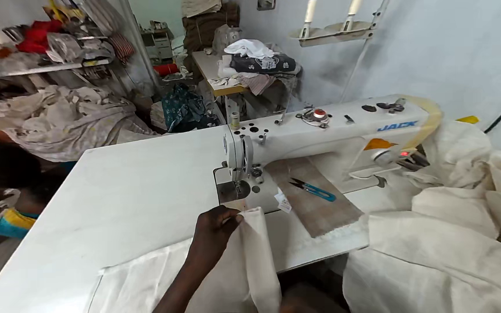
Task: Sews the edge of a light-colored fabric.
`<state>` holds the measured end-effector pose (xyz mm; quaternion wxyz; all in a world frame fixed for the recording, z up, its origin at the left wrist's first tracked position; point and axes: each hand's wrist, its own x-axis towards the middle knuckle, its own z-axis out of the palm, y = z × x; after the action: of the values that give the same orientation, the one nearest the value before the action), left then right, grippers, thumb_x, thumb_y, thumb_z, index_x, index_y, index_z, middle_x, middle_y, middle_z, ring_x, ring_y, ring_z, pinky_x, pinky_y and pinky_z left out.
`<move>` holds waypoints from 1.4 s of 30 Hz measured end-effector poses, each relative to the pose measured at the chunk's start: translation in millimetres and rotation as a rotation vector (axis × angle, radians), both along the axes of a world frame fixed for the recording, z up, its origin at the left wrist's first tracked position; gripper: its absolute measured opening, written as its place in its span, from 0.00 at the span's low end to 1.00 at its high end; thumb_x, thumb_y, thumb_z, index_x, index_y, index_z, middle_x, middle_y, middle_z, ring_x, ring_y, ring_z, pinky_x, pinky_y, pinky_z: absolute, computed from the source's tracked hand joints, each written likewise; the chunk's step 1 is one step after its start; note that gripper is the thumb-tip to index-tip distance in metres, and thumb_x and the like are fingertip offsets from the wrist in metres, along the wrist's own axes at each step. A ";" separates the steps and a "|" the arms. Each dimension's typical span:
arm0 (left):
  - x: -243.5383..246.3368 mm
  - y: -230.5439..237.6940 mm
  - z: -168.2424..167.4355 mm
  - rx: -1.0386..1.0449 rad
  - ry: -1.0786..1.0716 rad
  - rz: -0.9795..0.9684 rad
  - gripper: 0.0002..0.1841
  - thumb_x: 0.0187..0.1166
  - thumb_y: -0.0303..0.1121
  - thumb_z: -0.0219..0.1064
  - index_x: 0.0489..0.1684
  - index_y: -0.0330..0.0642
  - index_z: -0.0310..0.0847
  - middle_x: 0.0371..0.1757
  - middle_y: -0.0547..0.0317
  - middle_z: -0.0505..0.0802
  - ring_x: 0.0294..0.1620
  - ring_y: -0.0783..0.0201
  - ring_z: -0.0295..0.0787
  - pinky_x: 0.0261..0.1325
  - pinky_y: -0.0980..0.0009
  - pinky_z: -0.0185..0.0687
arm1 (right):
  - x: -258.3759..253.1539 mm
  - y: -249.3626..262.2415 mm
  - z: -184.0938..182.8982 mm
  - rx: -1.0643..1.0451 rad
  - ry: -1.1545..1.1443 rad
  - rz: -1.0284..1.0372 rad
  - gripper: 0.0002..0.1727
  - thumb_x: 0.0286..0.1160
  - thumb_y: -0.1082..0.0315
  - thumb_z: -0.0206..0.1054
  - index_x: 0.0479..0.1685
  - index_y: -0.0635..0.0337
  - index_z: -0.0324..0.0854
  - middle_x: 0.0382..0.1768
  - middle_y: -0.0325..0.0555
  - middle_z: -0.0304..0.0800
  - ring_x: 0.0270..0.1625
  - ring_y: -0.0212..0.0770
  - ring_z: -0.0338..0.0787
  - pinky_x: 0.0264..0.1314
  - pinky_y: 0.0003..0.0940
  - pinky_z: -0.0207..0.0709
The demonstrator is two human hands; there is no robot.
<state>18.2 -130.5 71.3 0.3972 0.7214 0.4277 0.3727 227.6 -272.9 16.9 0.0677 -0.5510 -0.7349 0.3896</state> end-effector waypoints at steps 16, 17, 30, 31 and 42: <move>49.1 73.5 -48.2 -0.253 0.465 0.161 0.14 0.78 0.37 0.72 0.57 0.41 0.91 0.66 0.39 0.87 0.77 0.36 0.71 0.75 0.33 0.54 | -40.3 151.4 -38.0 0.785 0.034 -0.434 0.17 0.75 0.80 0.64 0.60 0.72 0.88 0.64 0.64 0.89 0.68 0.63 0.88 0.74 0.50 0.79; 52.0 70.5 -52.9 -0.176 0.451 0.223 0.13 0.76 0.37 0.74 0.53 0.42 0.93 0.63 0.40 0.88 0.74 0.36 0.73 0.72 0.33 0.56 | -41.1 153.2 -46.9 0.822 -0.046 -0.416 0.17 0.75 0.78 0.63 0.61 0.71 0.88 0.65 0.62 0.89 0.69 0.63 0.88 0.74 0.50 0.79; 20.4 62.3 -99.4 0.443 0.514 0.070 0.24 0.70 0.22 0.60 0.64 0.47 0.91 0.60 0.51 0.92 0.62 0.40 0.86 0.59 0.46 0.82 | -38.3 181.4 -44.6 0.775 -0.294 -0.346 0.21 0.80 0.72 0.61 0.69 0.63 0.86 0.69 0.58 0.88 0.70 0.62 0.87 0.72 0.59 0.78; 19.9 63.2 -97.7 0.424 0.524 0.060 0.24 0.71 0.22 0.59 0.64 0.47 0.90 0.61 0.51 0.92 0.63 0.40 0.85 0.61 0.45 0.81 | -39.4 182.1 -43.2 0.754 -0.303 -0.352 0.21 0.80 0.72 0.61 0.69 0.62 0.86 0.70 0.58 0.87 0.71 0.62 0.87 0.73 0.61 0.76; 19.7 69.5 -101.3 0.520 0.500 0.002 0.23 0.72 0.21 0.59 0.64 0.43 0.90 0.68 0.55 0.92 0.65 0.42 0.87 0.65 0.50 0.82 | 68.9 161.8 -13.9 0.937 -0.181 -0.567 0.18 0.85 0.69 0.58 0.63 0.71 0.86 0.68 0.64 0.87 0.72 0.65 0.85 0.75 0.60 0.76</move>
<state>38.0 -61.0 -30.0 0.0830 0.8667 0.4034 0.2814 296.4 -111.1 3.1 0.3444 -0.6695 -0.6554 -0.0611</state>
